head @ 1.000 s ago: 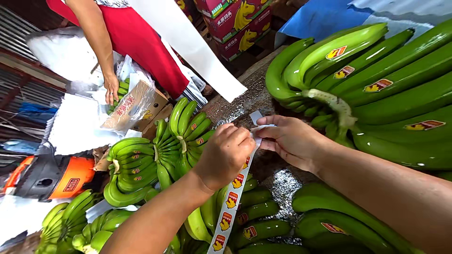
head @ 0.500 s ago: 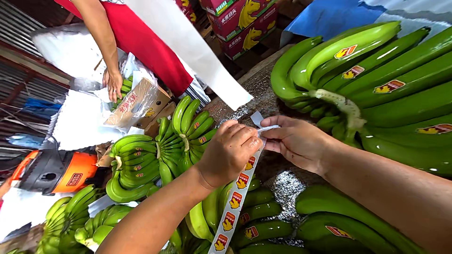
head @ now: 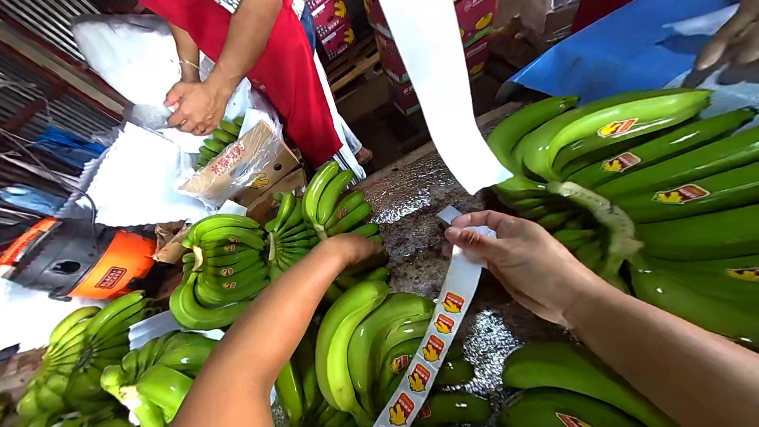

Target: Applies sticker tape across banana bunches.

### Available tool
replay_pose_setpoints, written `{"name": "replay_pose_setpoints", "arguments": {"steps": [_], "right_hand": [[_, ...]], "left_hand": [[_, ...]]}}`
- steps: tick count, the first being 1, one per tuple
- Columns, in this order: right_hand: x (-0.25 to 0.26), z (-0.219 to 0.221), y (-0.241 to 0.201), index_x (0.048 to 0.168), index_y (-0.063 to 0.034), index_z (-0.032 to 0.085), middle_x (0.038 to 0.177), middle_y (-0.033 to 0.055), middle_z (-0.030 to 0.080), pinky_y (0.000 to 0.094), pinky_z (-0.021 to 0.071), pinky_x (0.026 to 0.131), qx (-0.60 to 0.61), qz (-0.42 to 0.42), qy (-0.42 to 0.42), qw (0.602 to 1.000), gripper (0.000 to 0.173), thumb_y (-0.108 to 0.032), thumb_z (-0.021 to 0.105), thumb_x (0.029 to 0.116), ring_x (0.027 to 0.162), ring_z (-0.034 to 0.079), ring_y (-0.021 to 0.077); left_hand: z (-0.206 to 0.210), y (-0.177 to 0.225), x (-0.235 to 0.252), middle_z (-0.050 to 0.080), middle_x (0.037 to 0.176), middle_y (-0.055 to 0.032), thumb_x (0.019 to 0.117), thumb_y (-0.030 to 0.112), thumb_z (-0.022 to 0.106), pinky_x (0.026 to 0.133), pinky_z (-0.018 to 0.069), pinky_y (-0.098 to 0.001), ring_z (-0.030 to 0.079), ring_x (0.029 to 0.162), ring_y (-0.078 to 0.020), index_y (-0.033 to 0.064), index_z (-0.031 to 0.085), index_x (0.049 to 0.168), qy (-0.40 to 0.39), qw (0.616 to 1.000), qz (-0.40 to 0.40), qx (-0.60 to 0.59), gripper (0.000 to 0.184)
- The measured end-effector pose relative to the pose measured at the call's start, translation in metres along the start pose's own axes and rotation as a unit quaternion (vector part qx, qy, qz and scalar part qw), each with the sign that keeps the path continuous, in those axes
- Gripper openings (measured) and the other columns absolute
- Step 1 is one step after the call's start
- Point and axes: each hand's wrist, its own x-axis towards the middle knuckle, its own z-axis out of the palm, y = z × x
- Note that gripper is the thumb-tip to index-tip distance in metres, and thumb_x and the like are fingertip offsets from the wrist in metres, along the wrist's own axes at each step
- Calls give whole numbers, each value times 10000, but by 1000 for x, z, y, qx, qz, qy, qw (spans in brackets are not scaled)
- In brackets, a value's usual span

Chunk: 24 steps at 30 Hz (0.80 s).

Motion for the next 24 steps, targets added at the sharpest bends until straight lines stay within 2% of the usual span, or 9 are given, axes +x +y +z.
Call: {"name": "replay_pose_setpoints", "arguments": {"steps": [2, 5, 8, 10, 12, 13, 16, 18, 24], "right_hand": [[-2, 2, -2, 1275, -53, 514, 1028, 95, 655, 298, 596, 763, -37, 17, -26, 999, 503, -54, 795, 858, 876, 690, 149], [-4, 4, -4, 1352, -72, 460, 1134, 132, 624, 324, 590, 795, -109, 31, -44, 993, 673, 110, 777, 788, 956, 680, 165], [-2, 1, -3, 1293, -51, 542, 1138, 164, 632, 404, 578, 814, -181, 10, -33, 983, 555, 93, 770, 808, 966, 666, 220], [-3, 0, -4, 1226, -27, 587, 1071, 155, 655, 390, 599, 761, -180, 6, -22, 983, 367, 57, 716, 893, 867, 690, 207], [-3, 2, -7, 1223, 0, 548, 1051, 149, 658, 334, 642, 689, -128, 23, -25, 991, 247, 25, 615, 987, 781, 729, 182], [-4, 3, -9, 1229, 9, 531, 1051, 150, 659, 330, 647, 683, -97, 31, -26, 994, 232, 20, 590, 1004, 773, 735, 186], [-6, 4, -12, 1210, 12, 500, 998, 127, 675, 302, 639, 688, -23, 38, -30, 999, 228, 36, 584, 999, 766, 731, 165], [-6, 4, -12, 1194, 3, 490, 989, 106, 660, 278, 623, 699, -7, 45, -43, 998, 217, 29, 584, 1000, 778, 713, 139], [-5, 3, -13, 1154, -18, 497, 960, 85, 676, 244, 616, 691, 31, 89, -59, 994, 174, 27, 574, 1005, 752, 712, 118]], "left_hand": [[1, 6, 1, 606, 1316, -300, 1006, 40, 588, 1006, 444, -698, 576, 1237, -515, 103, 445, 1512, -2, 1000, -25, 17, 530], [1, 4, 4, 620, 1308, -281, 963, 63, 679, 1085, 364, -691, 561, 1266, -488, 76, 464, 1486, 53, 996, -42, 57, 566], [-4, 4, -6, 645, 1291, -226, 974, 86, 662, 1122, 358, -642, 564, 1285, -400, 32, 640, 1320, 202, 977, 23, -66, 351], [-12, 21, -30, 679, 1155, -182, 1004, 145, 653, 1011, 501, -492, 649, 1115, -286, -20, 670, 1179, 261, 928, 99, -247, 241], [-12, 42, -55, 684, 1030, -107, 963, 142, 699, 889, 555, -367, 663, 970, -167, -11, 678, 1050, 286, 865, 176, -372, 178], [-10, 53, -66, 688, 1031, -83, 933, 125, 722, 895, 551, -332, 658, 984, -135, 0, 693, 1021, 302, 848, 210, -382, 156], [3, 74, -78, 725, 1113, -78, 915, 124, 726, 1006, 495, -414, 657, 1111, -176, 48, 761, 1040, 399, 849, 234, -256, 150], [13, 80, -74, 749, 1044, -74, 893, 91, 731, 1009, 473, -484, 693, 1056, -204, 70, 776, 980, 482, 826, 239, -167, 101], [24, 83, -70, 746, 897, -6, 892, 75, 714, 1028, 478, -466, 721, 924, -149, 127, 732, 819, 619, 748, 238, -44, 91]]}}
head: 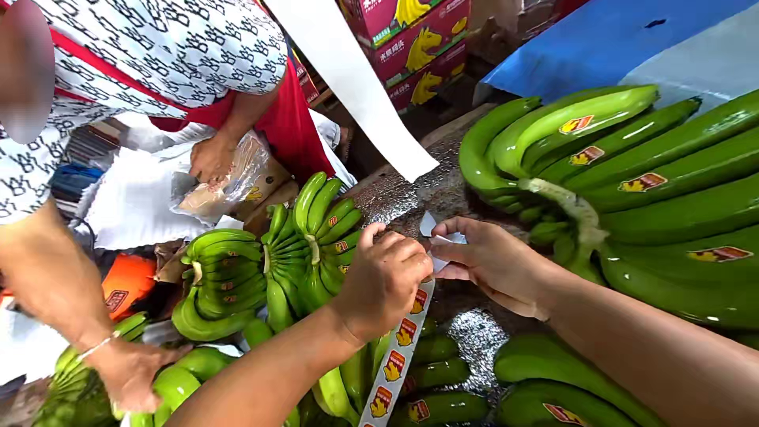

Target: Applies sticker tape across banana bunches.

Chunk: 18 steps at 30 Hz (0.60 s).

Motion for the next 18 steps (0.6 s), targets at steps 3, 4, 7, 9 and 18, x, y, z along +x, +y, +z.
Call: {"name": "replay_pose_setpoints", "arguments": {"steps": [3, 4, 7, 9, 18], "right_hand": [[0, -1, 0, 1183, -18, 487, 985, 79, 641, 238, 613, 694, -3, 9, -12, 1000, 203, 25, 573, 1004, 762, 700, 108], [0, -1, 1, 1181, -14, 492, 993, 81, 628, 245, 616, 700, -16, -1, -18, 1000, 205, 19, 583, 1000, 770, 698, 110], [-1, 0, 4, 1157, -18, 521, 1016, 84, 629, 270, 627, 728, -55, -35, -31, 997, 176, -6, 601, 1000, 808, 706, 123], [0, 0, 5, 1139, -33, 525, 990, 66, 663, 257, 626, 722, -45, -32, -34, 998, 151, -3, 589, 1005, 797, 715, 116], [8, -7, 9, 1241, 1, 508, 1002, 82, 677, 258, 624, 707, -57, -49, 53, 996, 263, 38, 585, 992, 787, 722, 117]], "left_hand": [[0, 2, -2, 756, 953, -28, 891, 74, 723, 1023, 491, -490, 728, 957, -173, 110, 742, 880, -4, 1000, -5, -4, 42], [-2, 3, -1, 764, 994, -41, 877, 75, 745, 1031, 492, -503, 731, 989, -186, 98, 758, 925, -21, 999, -29, -27, 55], [-4, 1, -1, 771, 966, -55, 855, 63, 760, 1043, 481, -497, 736, 973, -187, 75, 766, 881, -51, 994, -64, -75, 29], [-1, 1, -4, 764, 920, -41, 876, 57, 735, 1052, 477, -497, 739, 932, -169, 85, 740, 840, -28, 998, -32, -52, 45], [-32, -18, 13, 740, 985, -100, 964, 27, 646, 946, 558, -319, 710, 959, -127, -41, 719, 983, -54, 959, -117, -252, 101]]}}
